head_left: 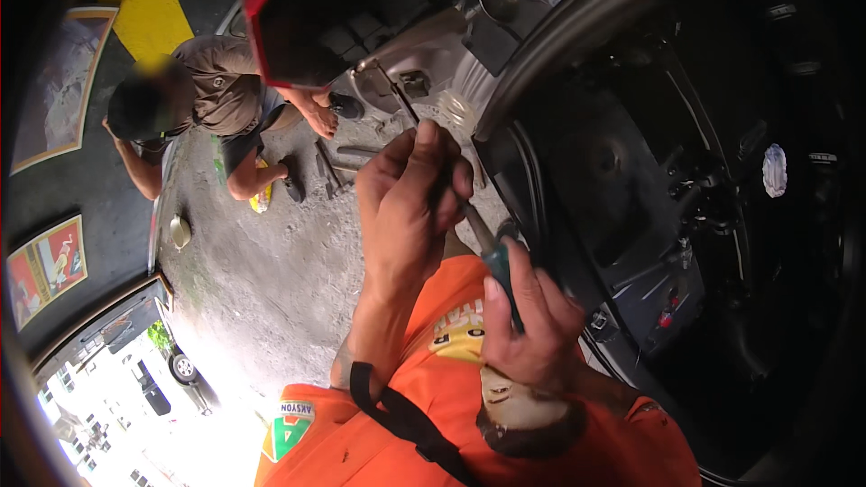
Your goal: The recorder uses a screwdriver and hammer to repair the interior panel of a car's trunk.
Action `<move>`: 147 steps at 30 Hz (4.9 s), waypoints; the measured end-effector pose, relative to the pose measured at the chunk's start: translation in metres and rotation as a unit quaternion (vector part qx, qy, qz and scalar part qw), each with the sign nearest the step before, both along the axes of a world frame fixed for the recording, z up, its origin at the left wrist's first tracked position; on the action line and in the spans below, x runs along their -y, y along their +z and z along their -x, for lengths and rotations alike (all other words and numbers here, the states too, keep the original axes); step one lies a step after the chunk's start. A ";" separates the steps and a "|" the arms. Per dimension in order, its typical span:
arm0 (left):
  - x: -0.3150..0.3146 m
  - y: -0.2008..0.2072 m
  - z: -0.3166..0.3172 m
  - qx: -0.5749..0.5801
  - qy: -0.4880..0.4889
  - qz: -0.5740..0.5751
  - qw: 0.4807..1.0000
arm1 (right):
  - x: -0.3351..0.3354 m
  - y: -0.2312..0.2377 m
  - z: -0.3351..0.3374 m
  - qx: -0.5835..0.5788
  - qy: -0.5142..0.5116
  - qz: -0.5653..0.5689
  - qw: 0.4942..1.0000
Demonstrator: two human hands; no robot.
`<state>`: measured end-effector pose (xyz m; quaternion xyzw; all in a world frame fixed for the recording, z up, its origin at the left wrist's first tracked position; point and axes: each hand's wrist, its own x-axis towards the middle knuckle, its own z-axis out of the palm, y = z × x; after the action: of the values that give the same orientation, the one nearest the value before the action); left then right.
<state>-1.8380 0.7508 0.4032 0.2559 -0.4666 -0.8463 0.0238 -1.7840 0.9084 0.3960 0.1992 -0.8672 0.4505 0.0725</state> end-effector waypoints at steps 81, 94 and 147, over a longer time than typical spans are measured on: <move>0.005 -0.007 -0.007 0.000 0.008 0.026 1.000 | -0.002 0.017 0.006 0.640 0.021 0.479 0.600; 0.003 0.001 -0.005 0.014 -0.015 0.048 0.999 | 0.005 -0.004 -0.007 0.023 -0.010 0.001 1.000; 0.008 -0.010 0.005 -0.018 0.047 0.076 0.996 | -0.007 -0.021 0.002 -0.015 -0.028 0.038 0.999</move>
<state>-1.8432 0.7425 0.3932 0.2596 -0.5166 -0.8108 0.0915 -1.7858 0.9150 0.3747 0.1789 -0.8534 0.4780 0.1058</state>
